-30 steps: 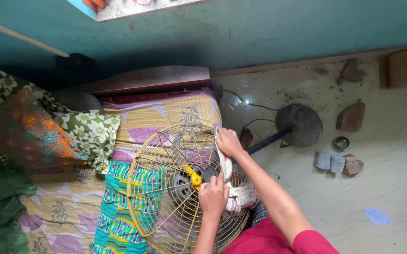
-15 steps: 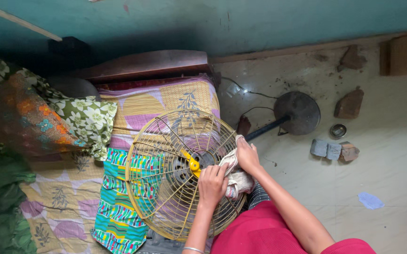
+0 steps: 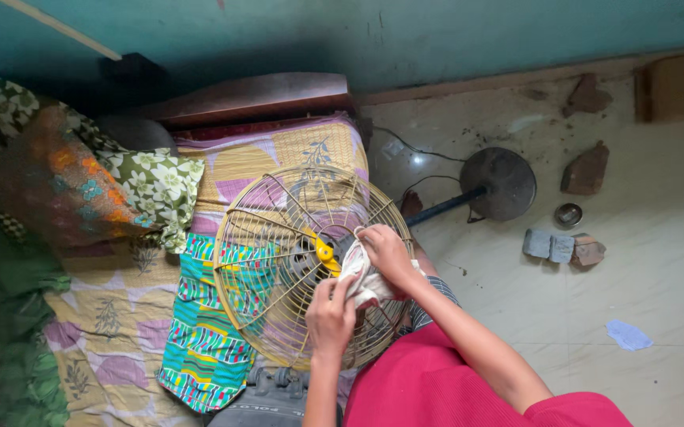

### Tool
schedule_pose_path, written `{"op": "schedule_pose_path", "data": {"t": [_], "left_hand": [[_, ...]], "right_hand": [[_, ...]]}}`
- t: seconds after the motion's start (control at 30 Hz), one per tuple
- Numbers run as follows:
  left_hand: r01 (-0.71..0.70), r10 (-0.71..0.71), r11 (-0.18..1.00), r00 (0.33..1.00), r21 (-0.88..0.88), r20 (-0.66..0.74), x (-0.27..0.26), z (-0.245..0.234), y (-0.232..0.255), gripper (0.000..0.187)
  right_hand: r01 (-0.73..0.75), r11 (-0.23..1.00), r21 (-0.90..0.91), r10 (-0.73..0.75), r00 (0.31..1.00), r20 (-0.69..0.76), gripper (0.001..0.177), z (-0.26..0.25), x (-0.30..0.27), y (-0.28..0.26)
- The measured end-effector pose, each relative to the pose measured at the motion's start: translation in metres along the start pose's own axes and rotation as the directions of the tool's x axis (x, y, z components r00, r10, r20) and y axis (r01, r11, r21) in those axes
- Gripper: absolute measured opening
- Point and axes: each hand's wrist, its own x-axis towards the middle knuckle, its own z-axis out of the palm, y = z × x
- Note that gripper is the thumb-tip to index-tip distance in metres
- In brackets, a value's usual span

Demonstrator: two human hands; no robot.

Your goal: The person uses white strips of cloth to tie the wire mesh of a fan guard to the central frame by hand.

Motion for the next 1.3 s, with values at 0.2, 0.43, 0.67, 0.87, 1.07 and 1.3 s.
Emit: {"op": "schedule_pose_path", "data": {"t": [0.2,0.43,0.67,0.87,1.07,1.3], "left_hand": [[0.071,-0.066,0.970,0.997,0.232,-0.030,-0.016,-0.048,-0.027,0.053],[0.108,-0.087,0.947,0.993,0.303,-0.082,-0.022,-0.074,-0.054,0.061],[0.292,-0.133,0.834,0.930,0.469,-0.343,-0.005,-0.045,-0.090,0.073],[0.338,-0.138,0.761,0.919,0.554,-0.370,-0.006,-0.030,-0.103,0.072],[0.323,-0.144,0.771,0.928,0.548,-0.345,-0.002,-0.033,-0.093,0.084],[0.342,-0.278,0.739,0.940,0.580,-0.199,0.003,-0.046,-0.076,0.097]], "right_hand": [[0.054,0.998,-0.035,-0.050,0.995,0.085,0.021,0.001,-0.061,-0.024],[-0.193,0.973,0.123,0.199,0.980,-0.033,0.023,-0.005,-0.120,0.051],[-0.373,0.236,0.898,0.768,0.637,0.063,0.024,0.018,-0.097,0.117],[-0.163,-0.041,0.986,0.697,0.703,0.145,0.031,0.023,-0.047,0.136],[-0.323,0.537,0.779,0.703,0.682,-0.202,0.027,-0.028,-0.062,0.156],[-0.250,0.867,0.432,0.444,0.782,-0.437,0.034,-0.149,-0.069,0.161]]}}
